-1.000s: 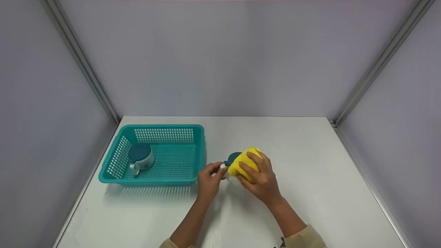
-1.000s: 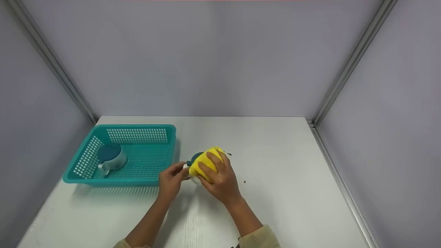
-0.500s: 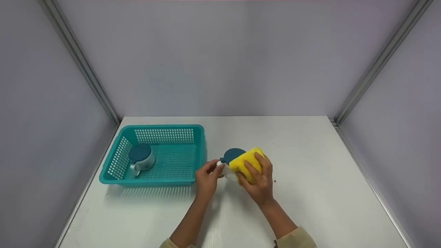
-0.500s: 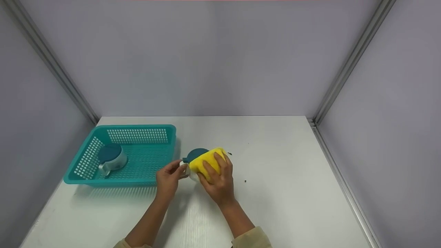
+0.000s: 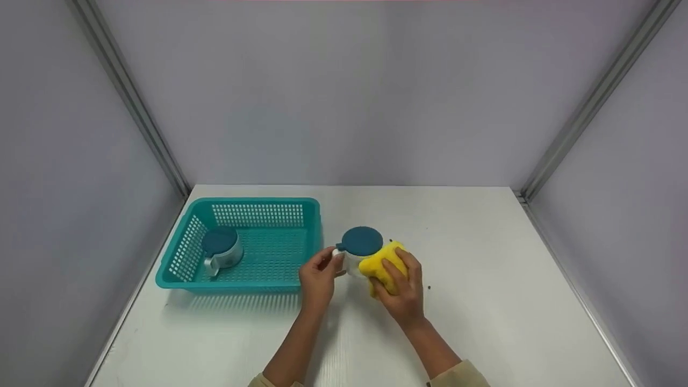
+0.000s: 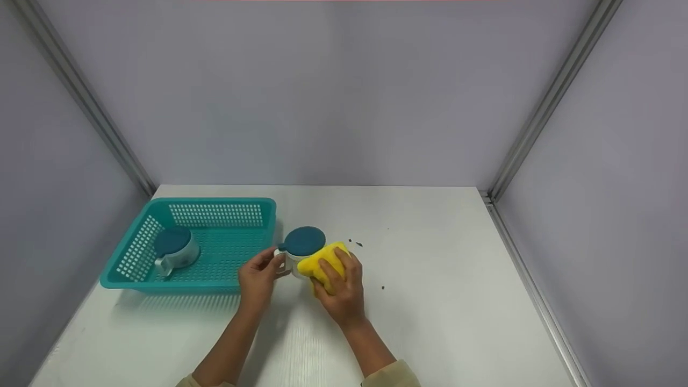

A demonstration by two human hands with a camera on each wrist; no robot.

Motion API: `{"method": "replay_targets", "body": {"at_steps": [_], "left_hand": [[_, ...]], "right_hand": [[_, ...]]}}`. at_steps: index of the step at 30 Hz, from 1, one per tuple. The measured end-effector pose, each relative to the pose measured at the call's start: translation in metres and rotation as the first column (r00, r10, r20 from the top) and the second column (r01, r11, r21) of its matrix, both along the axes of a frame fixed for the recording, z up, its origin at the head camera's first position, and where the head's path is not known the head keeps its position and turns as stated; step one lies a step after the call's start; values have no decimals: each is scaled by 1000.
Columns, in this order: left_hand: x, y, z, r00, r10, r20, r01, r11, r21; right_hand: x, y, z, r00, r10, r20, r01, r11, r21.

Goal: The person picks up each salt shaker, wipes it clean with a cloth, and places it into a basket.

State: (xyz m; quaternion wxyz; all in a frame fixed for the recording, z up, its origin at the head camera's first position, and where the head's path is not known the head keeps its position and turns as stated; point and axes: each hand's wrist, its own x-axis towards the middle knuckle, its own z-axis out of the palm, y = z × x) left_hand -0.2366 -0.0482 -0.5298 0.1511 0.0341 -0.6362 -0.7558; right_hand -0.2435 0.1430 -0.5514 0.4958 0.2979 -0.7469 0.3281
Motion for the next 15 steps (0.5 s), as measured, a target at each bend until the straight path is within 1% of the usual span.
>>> {"method": "replay_targets", "body": {"at_steps": [4, 9, 15], "left_hand": [[-1, -2, 3, 1000, 7, -8, -7, 1000, -7], [-3, -3, 4, 999, 15, -34, -15, 1000, -2], [-4, -3, 4, 999, 26, -30, -27, 1000, -14]], "right_hand": [[2, 0, -7, 1000, 4, 20, -4, 1000, 19], [4, 0, -12, 999, 11, 49, -12, 999, 35], [6, 1, -16, 997, 7, 72, -10, 999, 50]]}}
